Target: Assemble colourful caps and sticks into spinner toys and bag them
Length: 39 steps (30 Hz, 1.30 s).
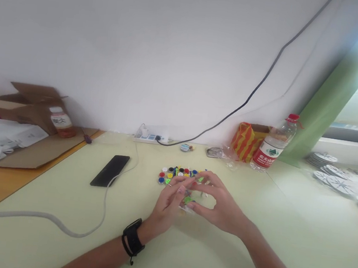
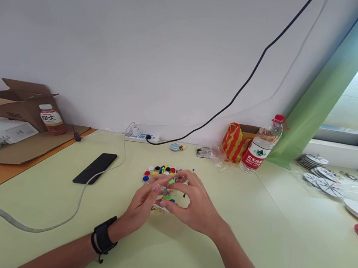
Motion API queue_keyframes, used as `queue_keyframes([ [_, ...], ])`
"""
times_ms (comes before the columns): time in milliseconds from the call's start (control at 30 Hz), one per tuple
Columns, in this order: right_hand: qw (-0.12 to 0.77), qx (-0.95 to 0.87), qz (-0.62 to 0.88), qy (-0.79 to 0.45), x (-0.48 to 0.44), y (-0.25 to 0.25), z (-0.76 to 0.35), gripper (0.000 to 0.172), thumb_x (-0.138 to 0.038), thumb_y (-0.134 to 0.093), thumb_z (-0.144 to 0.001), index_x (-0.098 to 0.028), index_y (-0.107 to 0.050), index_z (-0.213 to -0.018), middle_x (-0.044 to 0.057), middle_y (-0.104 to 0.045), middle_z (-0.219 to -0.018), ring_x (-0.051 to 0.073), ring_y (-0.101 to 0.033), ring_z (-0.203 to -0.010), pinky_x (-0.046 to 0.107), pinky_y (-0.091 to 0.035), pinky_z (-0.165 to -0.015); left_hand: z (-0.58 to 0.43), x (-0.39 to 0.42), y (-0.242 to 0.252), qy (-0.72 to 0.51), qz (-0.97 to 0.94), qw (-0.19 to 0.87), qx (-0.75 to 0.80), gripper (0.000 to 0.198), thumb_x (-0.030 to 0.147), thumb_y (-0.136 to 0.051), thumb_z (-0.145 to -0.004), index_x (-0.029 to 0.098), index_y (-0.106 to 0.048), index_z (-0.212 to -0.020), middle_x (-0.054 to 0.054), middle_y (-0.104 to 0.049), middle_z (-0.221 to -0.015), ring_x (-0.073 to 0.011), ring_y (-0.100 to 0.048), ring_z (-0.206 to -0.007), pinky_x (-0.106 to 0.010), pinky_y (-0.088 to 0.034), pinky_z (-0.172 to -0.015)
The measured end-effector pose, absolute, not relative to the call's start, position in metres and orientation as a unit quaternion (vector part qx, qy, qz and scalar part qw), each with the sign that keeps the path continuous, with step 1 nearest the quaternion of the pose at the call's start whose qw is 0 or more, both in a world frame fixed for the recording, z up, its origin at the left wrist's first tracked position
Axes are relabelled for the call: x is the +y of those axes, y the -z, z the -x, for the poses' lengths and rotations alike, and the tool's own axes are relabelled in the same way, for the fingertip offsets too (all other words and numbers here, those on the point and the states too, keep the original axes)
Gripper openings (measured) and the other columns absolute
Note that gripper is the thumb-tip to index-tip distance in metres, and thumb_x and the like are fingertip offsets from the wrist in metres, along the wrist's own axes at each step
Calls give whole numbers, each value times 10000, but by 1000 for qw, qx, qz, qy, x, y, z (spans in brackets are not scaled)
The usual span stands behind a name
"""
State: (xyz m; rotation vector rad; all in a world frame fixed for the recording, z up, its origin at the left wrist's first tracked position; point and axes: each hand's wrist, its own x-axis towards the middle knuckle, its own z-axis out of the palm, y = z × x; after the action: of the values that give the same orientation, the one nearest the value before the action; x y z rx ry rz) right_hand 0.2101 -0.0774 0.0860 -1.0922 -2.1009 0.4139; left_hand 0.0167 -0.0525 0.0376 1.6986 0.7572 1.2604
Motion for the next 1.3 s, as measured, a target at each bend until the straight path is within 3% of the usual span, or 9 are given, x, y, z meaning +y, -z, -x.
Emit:
queue_keyframes([
  [267,326,-826,423,-180,-78,-80,-204,282,-385,-747,-864,-336,-725,-1141,80,-515,-1369,296,-440,-1367,496,-429,-1109,-18,-53,-40,-501,-687,430,306,405,444,-438,-1042,266,-680,-1314,-105,-584,-1335,-274,-512,-1270,-442,-473,-1072],
  [500,356,-816,418,-180,-77,-78,-205,279,-383,-711,-899,-323,-711,-1171,86,-553,-1322,279,-499,-1307,465,-455,-1085,-18,-56,-42,-500,-690,436,290,411,428,-410,-1055,271,-664,-1337,-102,-619,-1313,-271,-520,-1256,-444,-456,-1083],
  [733,316,-852,376,-180,-78,-78,-204,420,-331,-755,-859,-338,-661,-1268,83,-549,-1357,285,-492,-1309,474,-452,-1089,-18,-56,-43,-492,-697,433,291,397,393,-407,-1058,287,-646,-1357,-94,-604,-1331,-267,-520,-1249,-431,-473,-1062],
  [933,324,-844,400,-147,-77,-72,-205,141,-368,-739,-876,-255,-688,-944,88,-611,-1260,281,-544,-1231,490,-472,-1037,-20,-57,-45,-499,-697,429,285,388,358,-394,-1067,266,-678,-1315,-89,-617,-1303,-253,-522,-1257,-400,-435,-1089],
  [1100,341,-838,380,-191,-77,-73,-209,195,-337,-785,-840,-229,-661,-736,69,-599,-1298,268,-556,-1237,471,-464,-1064,-20,-58,-44,-494,-704,422,288,400,387,-395,-1064,241,-708,-1266,-103,-642,-1228,-258,-559,-1182,-420,-443,-1069],
  [1200,339,-834,368,-232,-78,-75,-209,116,-346,-788,-838,-248,-729,-855,73,-590,-1314,265,-555,-1255,452,-473,-1069,-20,-59,-43,-491,-702,430,287,404,385,-388,-1066,244,-690,-1296,-103,-635,-1227,-256,-556,-1183,-406,-463,-1033],
  [1300,332,-838,348,-257,-79,-76,-209,202,-326,-785,-843,-287,-753,-1038,71,-578,-1342,257,-544,-1277,437,-465,-1087,-21,-59,-44,-494,-705,429,273,396,374,-397,-1065,243,-684,-1305,-99,-645,-1217,-252,-555,-1188,-392,-457,-1033],
])
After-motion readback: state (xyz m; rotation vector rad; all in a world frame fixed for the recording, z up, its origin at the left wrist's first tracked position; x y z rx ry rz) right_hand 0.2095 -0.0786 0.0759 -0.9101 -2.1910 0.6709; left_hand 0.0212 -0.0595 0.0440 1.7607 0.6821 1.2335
